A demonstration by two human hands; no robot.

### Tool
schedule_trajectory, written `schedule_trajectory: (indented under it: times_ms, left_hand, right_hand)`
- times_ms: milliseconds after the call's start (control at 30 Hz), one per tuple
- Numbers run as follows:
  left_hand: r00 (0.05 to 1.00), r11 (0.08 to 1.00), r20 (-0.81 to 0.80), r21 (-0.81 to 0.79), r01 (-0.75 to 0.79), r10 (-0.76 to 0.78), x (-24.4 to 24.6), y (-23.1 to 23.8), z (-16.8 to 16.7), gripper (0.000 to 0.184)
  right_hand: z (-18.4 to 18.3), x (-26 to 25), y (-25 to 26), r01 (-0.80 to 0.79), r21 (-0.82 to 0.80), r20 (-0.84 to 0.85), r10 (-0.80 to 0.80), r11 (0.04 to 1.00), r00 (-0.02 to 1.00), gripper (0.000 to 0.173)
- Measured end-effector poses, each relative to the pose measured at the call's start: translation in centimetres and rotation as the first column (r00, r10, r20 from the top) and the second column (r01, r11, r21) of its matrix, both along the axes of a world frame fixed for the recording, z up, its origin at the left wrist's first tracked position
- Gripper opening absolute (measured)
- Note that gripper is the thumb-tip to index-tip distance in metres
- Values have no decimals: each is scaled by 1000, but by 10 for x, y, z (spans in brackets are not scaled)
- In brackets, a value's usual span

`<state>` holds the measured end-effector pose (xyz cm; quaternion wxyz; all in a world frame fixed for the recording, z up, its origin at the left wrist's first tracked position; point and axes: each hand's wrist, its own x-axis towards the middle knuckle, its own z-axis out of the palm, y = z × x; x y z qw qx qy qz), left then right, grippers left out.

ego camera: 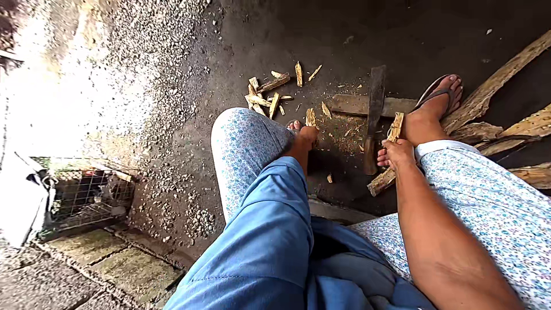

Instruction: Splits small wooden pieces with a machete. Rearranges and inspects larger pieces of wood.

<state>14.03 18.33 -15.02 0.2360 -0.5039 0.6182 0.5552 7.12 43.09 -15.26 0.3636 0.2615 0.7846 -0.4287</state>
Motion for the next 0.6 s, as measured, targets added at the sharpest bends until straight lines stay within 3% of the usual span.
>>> schedule_trajectory:
  times_ms: [67, 133, 200, 267, 333, 433, 500, 600]
  left_hand:
    - [998, 999, 57, 35, -7, 5, 4, 4, -1, 41]
    - [998, 989, 69, 147, -21, 11, 2, 9, -3, 31]
    - [996, 964, 81, 262, -43, 22, -1, 11, -6, 24]
    - [996, 942, 93, 334, -29, -3, -7, 9, -3, 25]
    - [997, 944, 72, 331, -17, -7, -13, 7, -2, 23]
    - [999, 959, 38, 284, 5, -17, -18, 10, -5, 33]
    - [996, 949, 5, 303, 83, -89, -23, 12, 0, 49]
    - [980, 940, -59, 277, 197, -188, -34, 18, 2, 56]
  right_hand:
    - [13, 6, -23, -46, -59, -9, 45, 997, 999, 40]
    - [28, 8, -51, -165, -261, -143, 131, 951, 981, 40]
    - [37, 2, -71, -347, -343, -254, 269, 873, 929, 63]
    - [30, -4, -71, -401, -186, -325, 329, 897, 887, 70]
    - [16, -6, -50, -369, 45, -333, 362, 929, 871, 60]
    - [-3, 2, -19, -391, 292, -112, 438, 873, 892, 46]
    - [-18, 10, -14, -450, 360, 7, 480, 817, 877, 51]
    - [-35, 16, -21, -580, 404, 113, 590, 708, 799, 69]
